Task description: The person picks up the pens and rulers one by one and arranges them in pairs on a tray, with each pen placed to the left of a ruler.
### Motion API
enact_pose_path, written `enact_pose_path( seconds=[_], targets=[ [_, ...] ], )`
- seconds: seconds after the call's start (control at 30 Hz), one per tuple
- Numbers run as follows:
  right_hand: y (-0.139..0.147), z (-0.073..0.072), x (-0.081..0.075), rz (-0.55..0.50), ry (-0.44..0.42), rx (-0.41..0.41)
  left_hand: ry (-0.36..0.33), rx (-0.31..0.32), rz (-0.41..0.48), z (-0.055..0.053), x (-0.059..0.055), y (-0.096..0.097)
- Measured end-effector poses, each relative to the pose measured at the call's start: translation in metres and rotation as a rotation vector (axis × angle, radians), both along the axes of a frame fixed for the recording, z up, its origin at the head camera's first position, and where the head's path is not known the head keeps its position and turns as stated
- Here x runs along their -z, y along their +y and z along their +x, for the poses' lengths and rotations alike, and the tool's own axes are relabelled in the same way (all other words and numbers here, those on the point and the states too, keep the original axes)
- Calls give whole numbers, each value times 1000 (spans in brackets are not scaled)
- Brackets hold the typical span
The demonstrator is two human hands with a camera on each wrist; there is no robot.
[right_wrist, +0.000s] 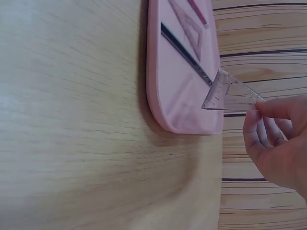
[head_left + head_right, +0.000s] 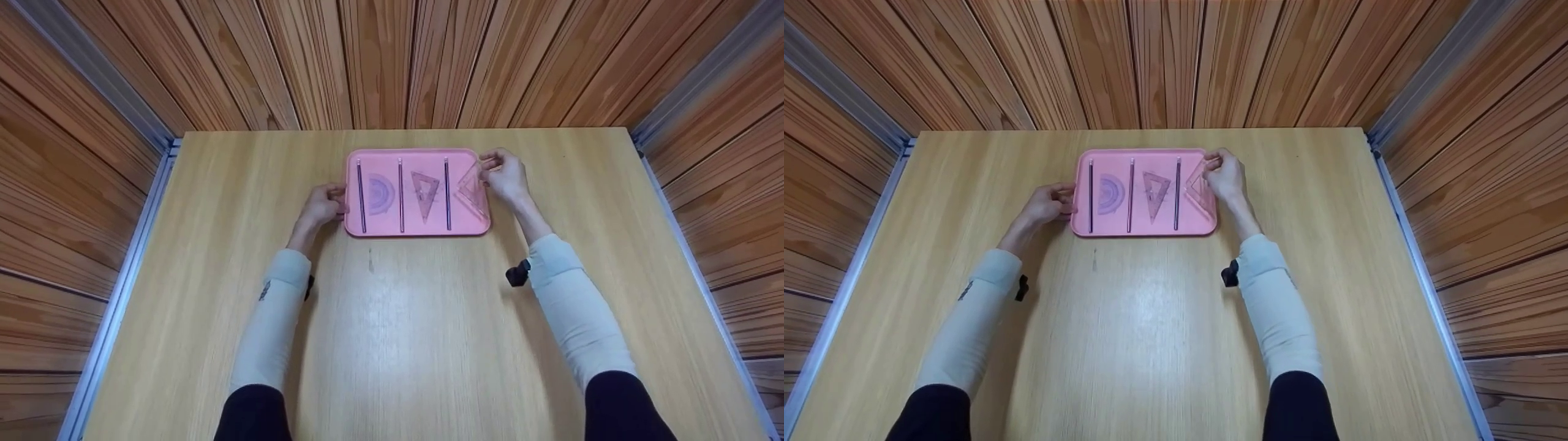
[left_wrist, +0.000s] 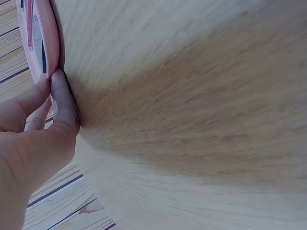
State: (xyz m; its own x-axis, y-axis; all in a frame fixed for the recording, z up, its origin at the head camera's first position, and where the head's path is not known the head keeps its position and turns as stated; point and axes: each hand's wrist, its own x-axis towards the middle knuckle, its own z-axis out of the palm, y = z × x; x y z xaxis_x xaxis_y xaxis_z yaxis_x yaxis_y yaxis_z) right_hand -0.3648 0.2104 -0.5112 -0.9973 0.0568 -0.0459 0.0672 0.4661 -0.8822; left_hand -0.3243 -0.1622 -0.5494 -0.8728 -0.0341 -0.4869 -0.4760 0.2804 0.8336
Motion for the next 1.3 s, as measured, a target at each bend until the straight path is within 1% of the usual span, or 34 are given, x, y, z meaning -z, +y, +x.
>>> enact_pose_path(
  seconds=[0.1, 0.27, 0.37, 0.47, 0.6, 0.67, 0.8, 0.9, 1.03, 1.13, 1.23, 1.3],
  targets=[
    [-4, -6, 6, 0, -10, -5, 0, -5, 1, 0, 1, -1],
    [-6, -13, 19, 60, -46, -23, 11, -4, 29, 0, 2, -2],
    [-7, -15, 27, 158, -44, -33, 13, 11, 40, -1, 3, -1],
    [-9, -16, 31, 256, -49, -61, -6, 5, 40, -2, 4, 0],
    [-16, -16, 34, 359, -64, -94, -18, -3, 47, -2, 4, -1],
    [-20, -17, 35, 428, -59, -116, -25, -7, 56, -3, 3, -1],
    [-26, -15, 35, 550, -66, -181, -47, -16, 54, -4, 1, -2],
    [-31, -13, 33, 591, -76, -203, -47, -23, 44, -4, -2, -2],
    [-33, -10, 34, 640, -47, -195, -39, -25, 40, -4, -2, -1],
    [-33, -9, 38, 682, -6, -192, -33, -22, 37, -3, -1, -1],
    [-32, -8, 44, 707, 55, -186, 6, -10, 41, -1, 1, -1],
    [-31, -7, 46, 693, 96, -171, 38, -4, 48, 0, 3, -1]
  ],
)
